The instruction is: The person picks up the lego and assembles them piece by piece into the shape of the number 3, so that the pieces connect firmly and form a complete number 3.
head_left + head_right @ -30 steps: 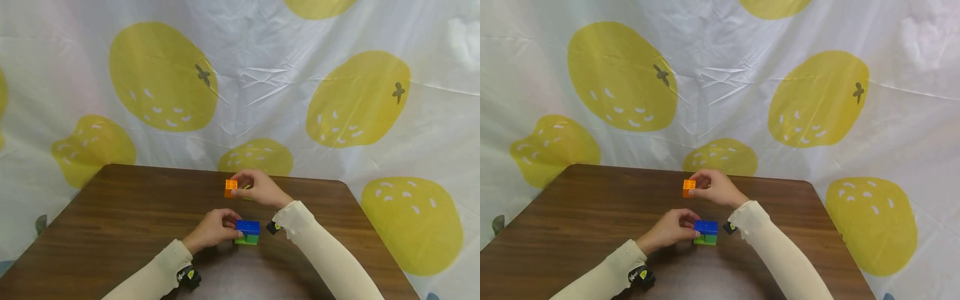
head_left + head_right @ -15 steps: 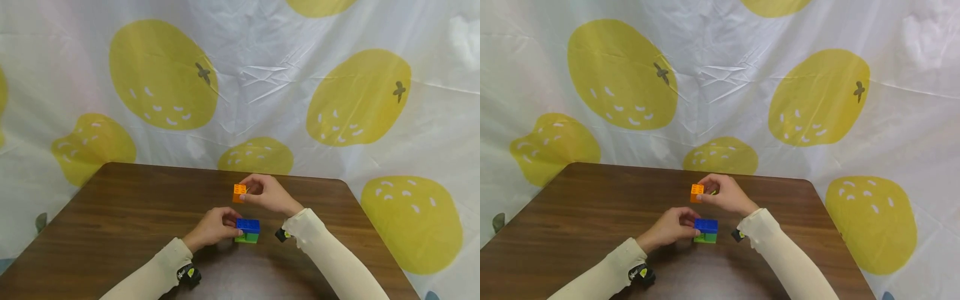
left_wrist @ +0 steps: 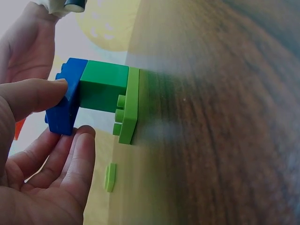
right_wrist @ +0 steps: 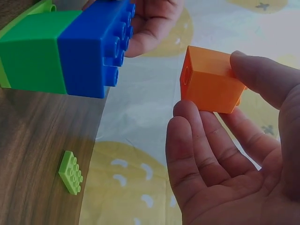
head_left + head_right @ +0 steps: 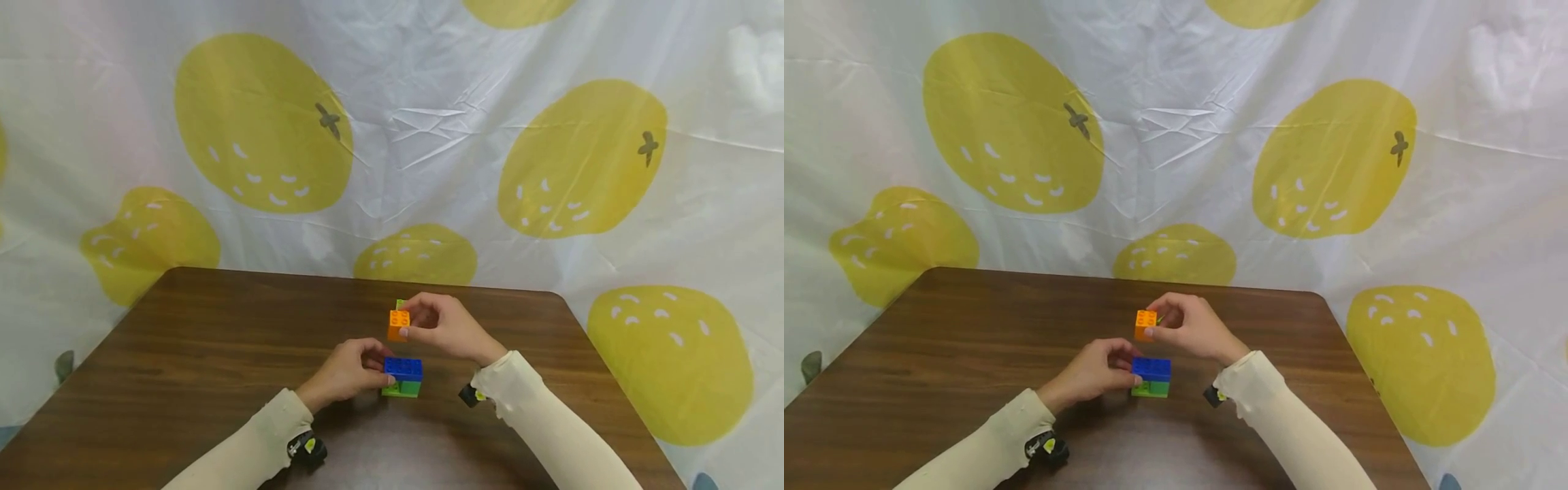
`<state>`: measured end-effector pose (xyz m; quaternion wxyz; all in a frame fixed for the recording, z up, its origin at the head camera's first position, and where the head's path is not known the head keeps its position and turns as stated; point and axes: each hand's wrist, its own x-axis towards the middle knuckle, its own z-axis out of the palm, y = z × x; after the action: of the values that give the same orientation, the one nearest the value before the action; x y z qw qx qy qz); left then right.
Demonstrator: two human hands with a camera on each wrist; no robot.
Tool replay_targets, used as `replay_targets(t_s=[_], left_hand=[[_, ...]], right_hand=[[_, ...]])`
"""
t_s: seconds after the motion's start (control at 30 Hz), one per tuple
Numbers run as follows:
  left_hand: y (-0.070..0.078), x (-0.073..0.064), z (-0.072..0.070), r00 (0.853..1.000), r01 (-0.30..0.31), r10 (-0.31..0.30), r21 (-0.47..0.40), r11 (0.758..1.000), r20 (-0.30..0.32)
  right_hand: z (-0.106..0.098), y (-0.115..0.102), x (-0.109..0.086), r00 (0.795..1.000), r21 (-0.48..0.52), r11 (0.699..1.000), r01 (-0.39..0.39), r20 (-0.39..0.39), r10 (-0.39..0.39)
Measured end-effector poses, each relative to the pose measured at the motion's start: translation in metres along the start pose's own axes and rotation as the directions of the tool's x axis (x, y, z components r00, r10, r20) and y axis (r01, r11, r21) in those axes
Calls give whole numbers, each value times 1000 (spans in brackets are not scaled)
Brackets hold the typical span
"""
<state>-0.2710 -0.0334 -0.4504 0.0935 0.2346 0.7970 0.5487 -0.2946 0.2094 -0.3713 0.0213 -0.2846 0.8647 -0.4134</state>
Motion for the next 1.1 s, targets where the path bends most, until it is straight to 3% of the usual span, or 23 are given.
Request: replay_targets(t_s=[0.5, 1.1], left_hand=[[1, 3, -1, 1000, -9, 9, 19, 1000, -2], [3, -1, 0, 1000, 11, -11, 19, 1000, -9]], right_hand=[[-6, 6, -26, 1000, -11, 1000, -18, -26, 17], [-1, 20, -41, 999, -5, 999, -41, -15, 41]])
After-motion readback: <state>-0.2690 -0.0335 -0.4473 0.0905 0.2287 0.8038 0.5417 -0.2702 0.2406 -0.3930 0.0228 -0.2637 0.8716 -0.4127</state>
